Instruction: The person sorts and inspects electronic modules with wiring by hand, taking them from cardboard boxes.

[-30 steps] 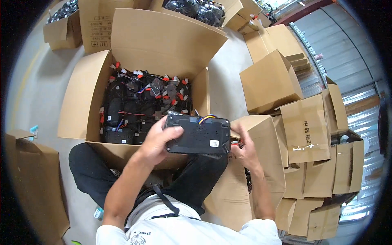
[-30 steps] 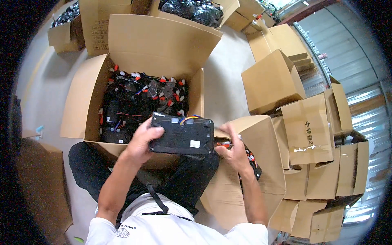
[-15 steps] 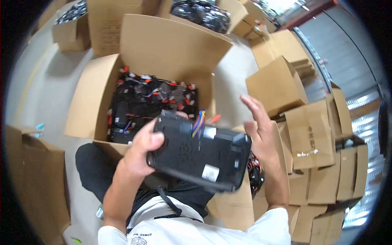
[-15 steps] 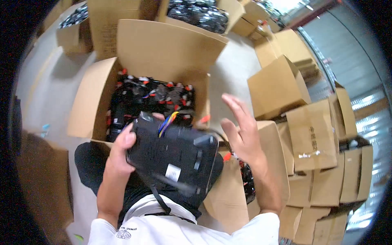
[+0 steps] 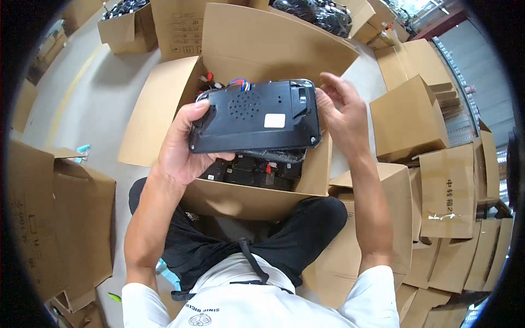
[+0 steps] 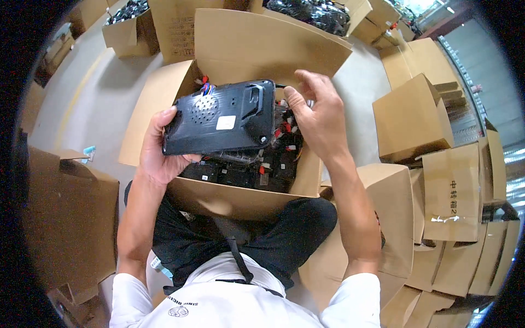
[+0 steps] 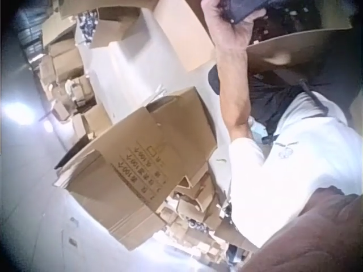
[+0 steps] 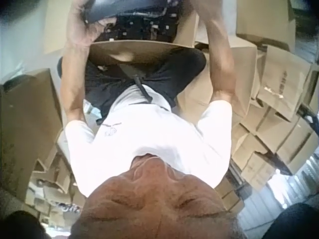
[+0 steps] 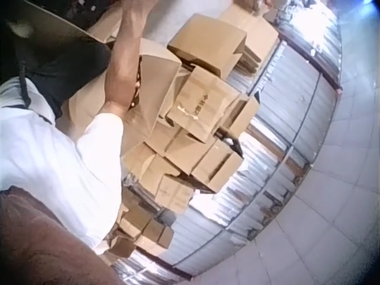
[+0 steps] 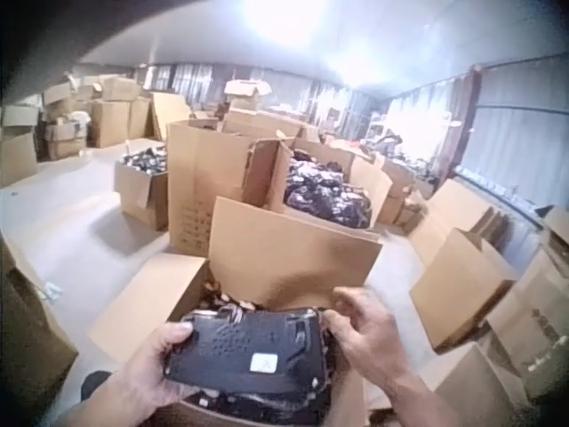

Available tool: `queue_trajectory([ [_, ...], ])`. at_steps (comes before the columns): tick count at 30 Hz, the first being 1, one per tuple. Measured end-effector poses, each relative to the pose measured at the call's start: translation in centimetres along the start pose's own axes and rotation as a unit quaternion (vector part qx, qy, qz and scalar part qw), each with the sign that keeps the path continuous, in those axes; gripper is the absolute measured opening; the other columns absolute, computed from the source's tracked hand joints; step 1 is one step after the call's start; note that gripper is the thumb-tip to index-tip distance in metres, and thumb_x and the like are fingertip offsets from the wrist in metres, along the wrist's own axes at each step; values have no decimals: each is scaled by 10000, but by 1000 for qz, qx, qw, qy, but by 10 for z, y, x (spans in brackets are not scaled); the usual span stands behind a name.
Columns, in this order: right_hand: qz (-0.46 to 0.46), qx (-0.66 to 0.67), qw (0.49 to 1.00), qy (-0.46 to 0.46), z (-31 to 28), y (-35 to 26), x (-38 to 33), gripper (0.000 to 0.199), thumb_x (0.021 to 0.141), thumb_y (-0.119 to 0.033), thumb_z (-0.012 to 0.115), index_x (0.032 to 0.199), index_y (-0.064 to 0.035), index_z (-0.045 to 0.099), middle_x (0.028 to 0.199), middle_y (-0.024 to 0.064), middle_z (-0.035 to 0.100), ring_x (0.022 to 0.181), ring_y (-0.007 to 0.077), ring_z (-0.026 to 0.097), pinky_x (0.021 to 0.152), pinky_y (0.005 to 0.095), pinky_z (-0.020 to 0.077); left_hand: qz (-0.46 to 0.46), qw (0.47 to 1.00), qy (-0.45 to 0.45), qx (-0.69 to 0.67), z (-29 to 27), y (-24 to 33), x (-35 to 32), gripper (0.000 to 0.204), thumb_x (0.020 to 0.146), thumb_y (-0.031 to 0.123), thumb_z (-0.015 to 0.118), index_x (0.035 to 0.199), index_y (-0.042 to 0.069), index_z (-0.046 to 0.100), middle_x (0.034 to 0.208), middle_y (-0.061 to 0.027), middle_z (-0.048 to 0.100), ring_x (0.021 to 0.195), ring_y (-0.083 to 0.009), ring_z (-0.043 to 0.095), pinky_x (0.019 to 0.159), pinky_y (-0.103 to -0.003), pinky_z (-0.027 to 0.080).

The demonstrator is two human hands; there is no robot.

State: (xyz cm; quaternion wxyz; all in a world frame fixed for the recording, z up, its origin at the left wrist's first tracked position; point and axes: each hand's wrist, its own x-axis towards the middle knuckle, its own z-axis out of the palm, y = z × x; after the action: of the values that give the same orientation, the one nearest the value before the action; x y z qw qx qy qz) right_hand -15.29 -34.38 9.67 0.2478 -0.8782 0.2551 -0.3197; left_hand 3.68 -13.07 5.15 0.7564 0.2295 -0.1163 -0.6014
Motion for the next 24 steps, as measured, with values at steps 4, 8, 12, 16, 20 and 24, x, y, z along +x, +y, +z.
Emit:
queue_trajectory([
  [4,232,488,836,-98,30,-20,-22,462,990,-385,605,1241,3,607,1056,74,677,969,170,652,850,309,537,-18,994,26,104,-16,6,18,488,923,316,612,1285,-2,534,1086,-160,678,834,-230,726,610,-364,649],
  [8,402,506,758,-91,67,2,-21,416,1014,-372,561,1221,-12,570,1029,33,663,922,140,628,821,287,516,-42,973,71,217,-31,-18,51,492,916,313,636,1318,53,521,1157,-106,619,940,-175,650,747,-387,585],
  [12,376,453,807,46,104,34,-19,311,994,-280,574,1141,-7,586,1034,44,640,952,144,589,895,281,466,98,880,178,429,-52,-48,84,510,964,341,639,1331,11,511,1131,-84,614,1068,-140,553,955,-283,441],
  [16,378,422,821,71,123,41,-24,218,976,-187,495,1108,-45,595,1091,67,642,976,160,626,893,336,522,156,890,263,339,-68,-53,95,542,929,443,691,1157,-39,594,1008,-79,640,920,-116,579,854,-273,483],
  [20,367,568,734,-54,115,60,-24,244,934,-116,484,1141,-18,567,1266,137,609,1073,215,630,971,362,521,50,923,266,275,-82,-54,90,523,923,409,707,1176,-21,552,985,-68,619,878,-120,587,834,-286,498],
  [24,347,451,822,-13,125,65,-25,366,932,-227,628,1190,22,551,1035,81,650,906,139,631,833,296,532,45,937,260,229,-75,-61,95,484,914,368,726,1159,-7,540,977,-64,619,879,-123,606,808,-288,523],
])
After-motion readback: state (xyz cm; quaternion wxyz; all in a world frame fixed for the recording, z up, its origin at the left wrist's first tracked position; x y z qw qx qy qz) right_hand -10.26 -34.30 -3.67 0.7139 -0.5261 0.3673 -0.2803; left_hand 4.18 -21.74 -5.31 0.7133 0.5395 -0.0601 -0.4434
